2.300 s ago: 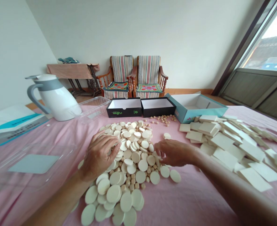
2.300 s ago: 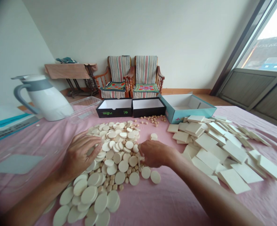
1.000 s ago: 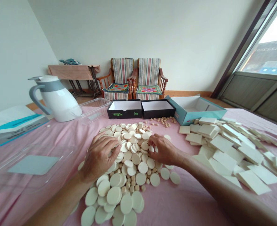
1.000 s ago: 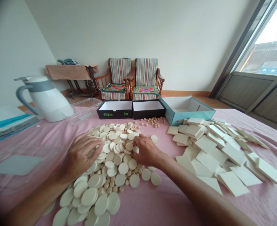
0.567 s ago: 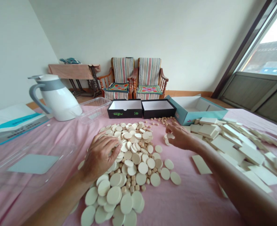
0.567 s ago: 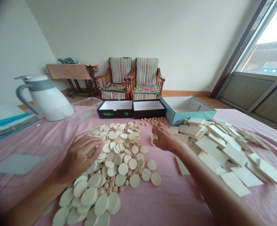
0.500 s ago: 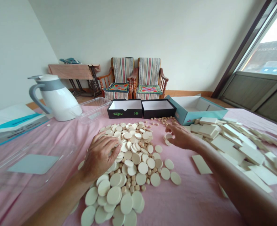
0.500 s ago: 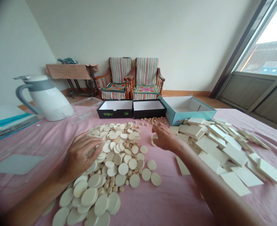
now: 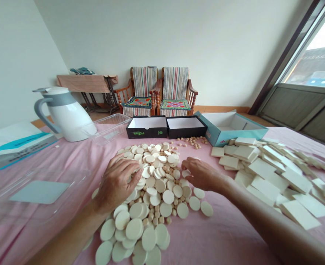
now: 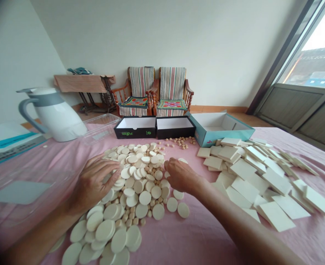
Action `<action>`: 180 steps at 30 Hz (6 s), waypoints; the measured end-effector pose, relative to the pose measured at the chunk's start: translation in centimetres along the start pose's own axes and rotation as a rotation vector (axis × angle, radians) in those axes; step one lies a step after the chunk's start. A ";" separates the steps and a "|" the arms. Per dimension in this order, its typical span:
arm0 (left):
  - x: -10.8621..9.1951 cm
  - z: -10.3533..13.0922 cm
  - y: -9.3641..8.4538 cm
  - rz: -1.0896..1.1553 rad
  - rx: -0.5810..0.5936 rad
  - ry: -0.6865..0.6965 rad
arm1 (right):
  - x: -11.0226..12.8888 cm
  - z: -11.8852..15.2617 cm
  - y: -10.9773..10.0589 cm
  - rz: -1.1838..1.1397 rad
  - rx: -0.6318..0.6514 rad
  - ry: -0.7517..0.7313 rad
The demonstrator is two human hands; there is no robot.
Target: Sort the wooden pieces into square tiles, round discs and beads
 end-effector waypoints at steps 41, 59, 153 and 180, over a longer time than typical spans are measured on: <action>0.0 0.0 0.1 0.000 0.007 -0.003 | -7.2 -1.0 -3.4 0.009 -0.094 0.070; 0.0 0.1 0.2 0.006 0.021 0.000 | -9.8 0.1 -1.5 0.180 0.092 0.156; 0.0 -0.1 0.1 0.009 0.006 -0.006 | -9.2 -1.8 -4.6 0.023 -0.451 0.197; 0.0 -0.1 0.1 0.006 0.028 -0.020 | -8.5 -2.1 0.0 0.107 -0.222 0.186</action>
Point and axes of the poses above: each hand's wrist, its own z-axis away from the middle knuckle, its own y-axis out of the palm, x = y × z, the point moved 9 cm from there along -z, towards the middle knuckle, and after that the axes turned 15 degrees about -x, right-handed, at the moved point
